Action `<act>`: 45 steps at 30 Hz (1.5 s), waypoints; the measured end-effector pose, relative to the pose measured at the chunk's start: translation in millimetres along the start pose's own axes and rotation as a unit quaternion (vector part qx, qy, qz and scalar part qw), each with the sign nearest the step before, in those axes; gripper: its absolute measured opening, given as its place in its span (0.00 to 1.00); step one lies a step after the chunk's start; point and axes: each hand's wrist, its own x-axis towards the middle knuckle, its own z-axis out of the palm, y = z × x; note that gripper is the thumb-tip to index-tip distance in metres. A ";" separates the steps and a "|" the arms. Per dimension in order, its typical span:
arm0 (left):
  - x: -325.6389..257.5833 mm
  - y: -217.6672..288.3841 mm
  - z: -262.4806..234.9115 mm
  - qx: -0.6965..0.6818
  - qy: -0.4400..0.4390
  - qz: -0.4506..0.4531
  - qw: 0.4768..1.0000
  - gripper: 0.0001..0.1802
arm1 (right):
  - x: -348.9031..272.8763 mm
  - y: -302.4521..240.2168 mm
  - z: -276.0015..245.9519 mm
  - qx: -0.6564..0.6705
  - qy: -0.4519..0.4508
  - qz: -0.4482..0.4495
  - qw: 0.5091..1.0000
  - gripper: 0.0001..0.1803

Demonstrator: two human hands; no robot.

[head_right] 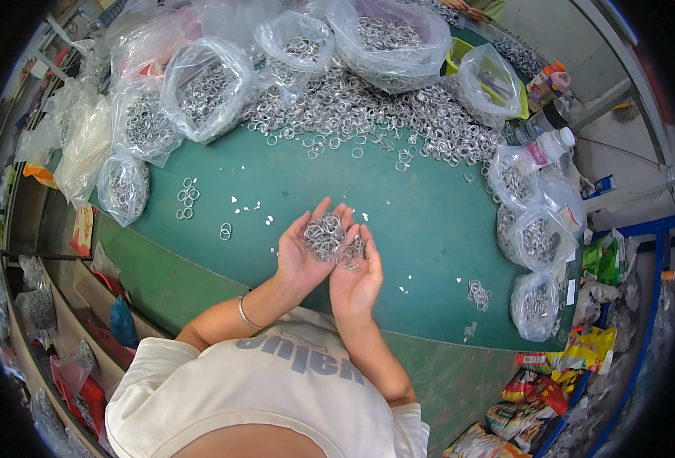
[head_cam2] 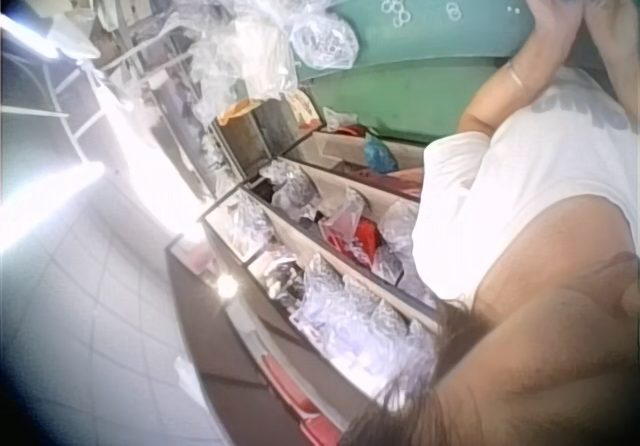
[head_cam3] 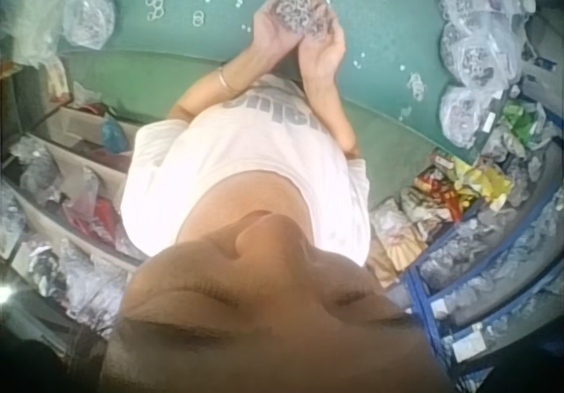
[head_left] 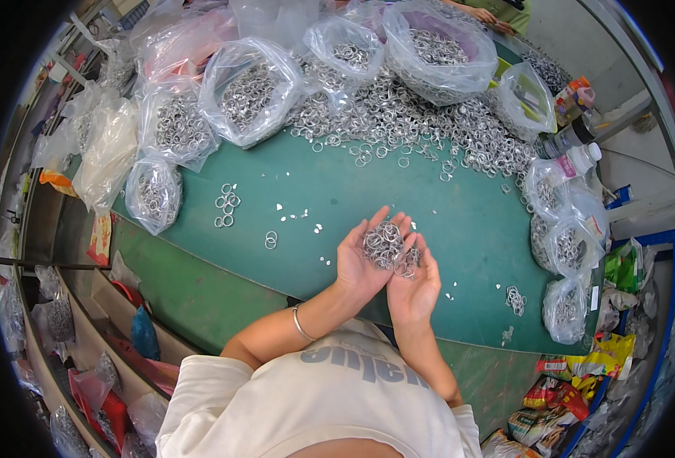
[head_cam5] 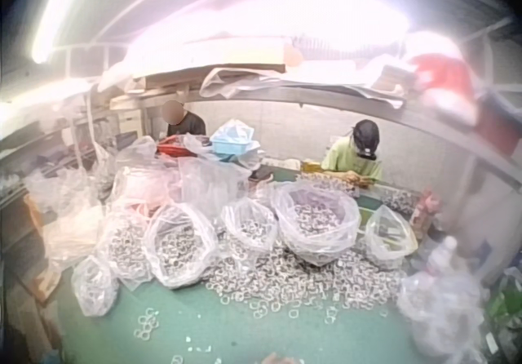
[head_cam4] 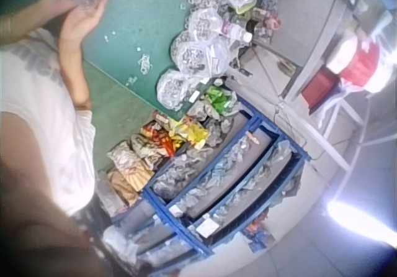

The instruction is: The person sorts and collects metal rings on a green workbench by hand, gathering them into small piles before placing them into a plastic container. They use a cloth to wipe the surface and handle various plastic bags containing the rings.

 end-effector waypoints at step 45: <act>-3.1 32.1 -25.9 -0.024 -0.006 -0.060 0.998 0.19 | 7.0 -34.1 6.6 -0.352 -0.085 0.025 0.932 0.06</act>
